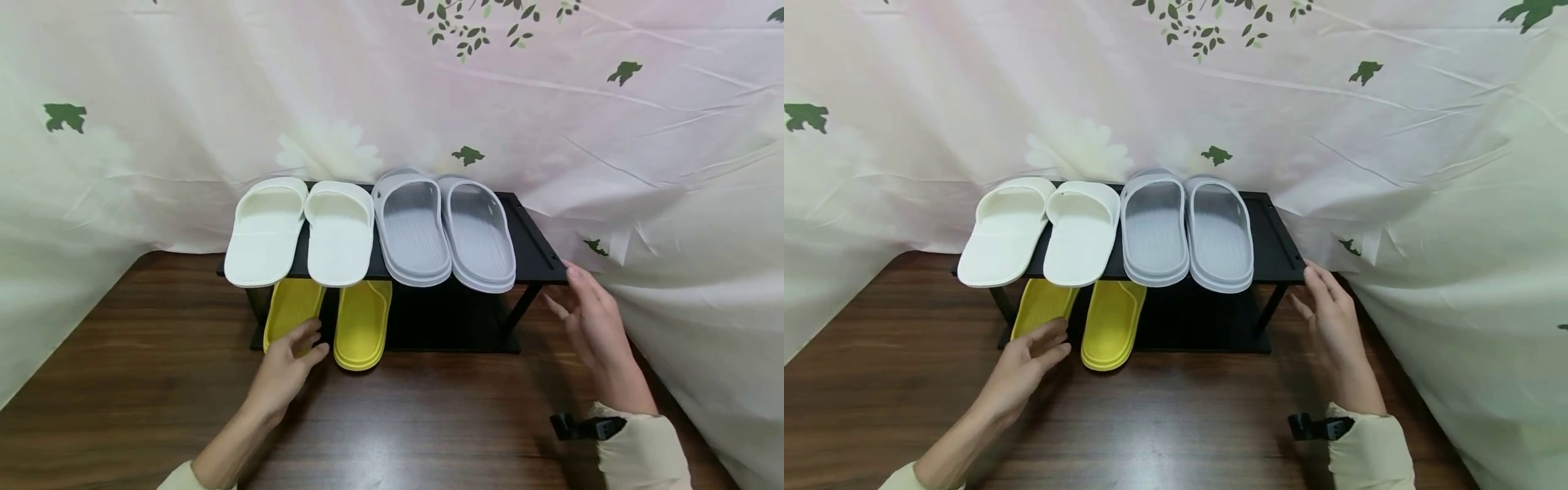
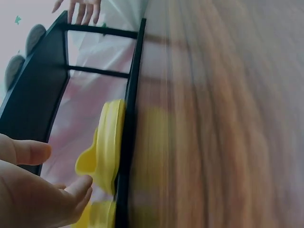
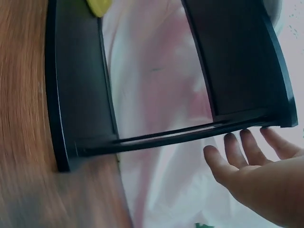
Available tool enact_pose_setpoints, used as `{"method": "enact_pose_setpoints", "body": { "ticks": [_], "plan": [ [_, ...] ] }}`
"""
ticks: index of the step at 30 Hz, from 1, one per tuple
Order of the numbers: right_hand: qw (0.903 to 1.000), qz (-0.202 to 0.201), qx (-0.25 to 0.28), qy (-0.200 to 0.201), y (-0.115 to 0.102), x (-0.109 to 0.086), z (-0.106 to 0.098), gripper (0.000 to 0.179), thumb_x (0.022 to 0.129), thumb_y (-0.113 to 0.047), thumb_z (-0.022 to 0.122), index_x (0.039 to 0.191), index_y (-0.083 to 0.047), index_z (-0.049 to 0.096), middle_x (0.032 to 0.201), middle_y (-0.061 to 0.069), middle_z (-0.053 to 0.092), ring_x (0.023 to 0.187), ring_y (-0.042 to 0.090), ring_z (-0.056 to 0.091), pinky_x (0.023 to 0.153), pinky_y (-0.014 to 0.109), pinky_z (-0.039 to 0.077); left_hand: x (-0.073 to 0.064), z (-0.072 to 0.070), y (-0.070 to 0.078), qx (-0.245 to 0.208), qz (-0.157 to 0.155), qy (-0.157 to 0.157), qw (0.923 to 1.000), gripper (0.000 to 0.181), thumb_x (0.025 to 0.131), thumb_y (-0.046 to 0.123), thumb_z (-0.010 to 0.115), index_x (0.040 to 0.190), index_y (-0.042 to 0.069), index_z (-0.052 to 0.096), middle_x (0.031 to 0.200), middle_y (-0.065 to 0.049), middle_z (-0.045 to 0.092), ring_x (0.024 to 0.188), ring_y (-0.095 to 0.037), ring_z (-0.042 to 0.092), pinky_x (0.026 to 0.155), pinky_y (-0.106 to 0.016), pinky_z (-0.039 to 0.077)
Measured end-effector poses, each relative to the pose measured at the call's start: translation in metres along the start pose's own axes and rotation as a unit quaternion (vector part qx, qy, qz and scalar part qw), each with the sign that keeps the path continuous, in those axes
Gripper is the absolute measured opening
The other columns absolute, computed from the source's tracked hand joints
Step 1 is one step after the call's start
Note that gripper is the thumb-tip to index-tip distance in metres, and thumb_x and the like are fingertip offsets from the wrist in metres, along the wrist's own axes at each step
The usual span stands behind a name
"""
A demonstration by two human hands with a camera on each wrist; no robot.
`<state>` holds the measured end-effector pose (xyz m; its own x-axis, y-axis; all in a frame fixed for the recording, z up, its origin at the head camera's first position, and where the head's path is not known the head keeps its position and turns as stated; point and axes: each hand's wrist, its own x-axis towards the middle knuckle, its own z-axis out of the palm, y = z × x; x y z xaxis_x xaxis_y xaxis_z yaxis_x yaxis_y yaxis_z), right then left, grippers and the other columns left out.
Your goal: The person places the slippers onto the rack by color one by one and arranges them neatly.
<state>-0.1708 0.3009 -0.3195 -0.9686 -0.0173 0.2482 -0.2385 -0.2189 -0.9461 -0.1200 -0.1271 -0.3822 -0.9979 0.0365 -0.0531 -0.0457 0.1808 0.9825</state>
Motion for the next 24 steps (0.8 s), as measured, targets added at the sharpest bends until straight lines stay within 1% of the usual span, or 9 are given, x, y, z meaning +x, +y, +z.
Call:
{"method": "enact_pose_setpoints", "body": {
  "ticks": [2,4,6,9,12,16,18,21,24],
  "plan": [
    [0.9973,0.0,-0.073,0.005,-0.003,0.0,0.002,0.051,0.108,-0.032,0.051,0.153,-0.01,0.041,0.148,0.007,0.045,0.131,0.013,0.049,0.095,0.02,0.052,-0.001,-0.007,0.001,-0.003,0.004,0.014,0.9999,0.055,0.102,0.01,0.059,0.151,-0.005,0.039,0.154,-0.02,0.042,0.141,-0.034,0.04,0.115,-0.049,0.036],
    [0.9845,0.003,-0.174,0.017,-0.007,0.0,0.004,0.058,0.108,-0.037,0.048,0.159,-0.015,0.032,0.159,0.012,0.029,0.142,0.018,0.035,0.097,0.014,0.047,-0.002,-0.016,0.004,-0.002,0.005,0.028,0.9996,0.053,0.104,0.012,0.058,0.151,-0.004,0.042,0.153,-0.018,0.045,0.139,-0.031,0.043,0.112,-0.037,0.04],
    [0.9609,-0.004,-0.275,0.029,-0.011,0.0,0.006,0.059,0.109,-0.04,0.045,0.161,-0.018,0.029,0.164,0.015,0.022,0.146,0.02,0.027,0.096,0.01,0.042,-0.004,-0.024,0.007,-0.001,0.01,0.04,0.9991,0.051,0.105,0.016,0.057,0.15,-0.003,0.043,0.151,-0.017,0.047,0.137,-0.027,0.044,0.107,-0.024,0.042],
    [0.9222,-0.027,-0.383,0.05,-0.016,-0.001,0.01,0.055,0.109,-0.041,0.044,0.16,-0.021,0.035,0.159,0.02,0.033,0.141,0.021,0.036,0.093,0.007,0.038,-0.005,-0.039,0.012,0.004,0.018,0.058,0.9982,0.052,0.107,0.023,0.055,0.151,-0.002,0.043,0.152,-0.015,0.046,0.14,-0.024,0.04,0.106,-0.02,0.04],
    [0.9073,-0.068,-0.41,0.061,-0.02,-0.001,0.019,0.052,0.108,-0.035,0.049,0.156,-0.016,0.042,0.155,0.018,0.039,0.139,0.019,0.039,0.1,0.012,0.035,-0.004,-0.051,0.016,0.0,0.021,0.086,0.9961,0.055,0.107,0.03,0.054,0.152,0.001,0.043,0.152,-0.013,0.046,0.14,-0.023,0.038,0.106,-0.019,0.04],
    [0.8879,-0.12,-0.439,0.067,-0.025,0.002,0.031,0.048,0.107,-0.031,0.054,0.152,-0.014,0.049,0.157,0.011,0.038,0.146,0.026,0.032,0.105,0.017,0.031,-0.003,-0.066,0.019,-0.001,0.015,0.122,0.9925,0.058,0.108,0.037,0.05,0.155,0.006,0.039,0.155,-0.011,0.043,0.141,-0.023,0.039,0.104,-0.015,0.042],
    [0.8788,-0.138,-0.452,0.063,-0.027,0.004,0.036,0.047,0.106,-0.03,0.055,0.151,-0.015,0.051,0.158,0.008,0.039,0.147,0.027,0.03,0.109,0.023,0.032,-0.003,-0.073,0.021,-0.003,0.009,0.137,0.9905,0.059,0.108,0.04,0.047,0.158,0.009,0.035,0.159,-0.01,0.038,0.142,-0.026,0.037,0.11,-0.021,0.04],
    [0.8755,-0.151,-0.456,0.05,-0.031,0.006,0.043,0.048,0.106,-0.029,0.057,0.151,-0.016,0.05,0.158,0.008,0.039,0.148,0.028,0.028,0.118,0.041,0.028,-0.002,-0.082,0.024,-0.038,0.016,0.172,0.9842,0.06,0.108,0.04,0.048,0.159,0.011,0.034,0.162,-0.011,0.032,0.144,-0.027,0.035,0.115,-0.029,0.038],
    [0.8724,-0.159,-0.461,0.03,-0.035,0.008,0.048,0.049,0.105,-0.028,0.057,0.151,-0.014,0.049,0.158,0.011,0.039,0.148,0.032,0.028,0.119,0.059,0.022,-0.003,-0.089,0.029,-0.09,0.05,0.203,0.9738,0.058,0.107,0.035,0.05,0.157,0.009,0.036,0.161,-0.013,0.031,0.145,-0.026,0.035,0.113,-0.025,0.039]
  ]
}}
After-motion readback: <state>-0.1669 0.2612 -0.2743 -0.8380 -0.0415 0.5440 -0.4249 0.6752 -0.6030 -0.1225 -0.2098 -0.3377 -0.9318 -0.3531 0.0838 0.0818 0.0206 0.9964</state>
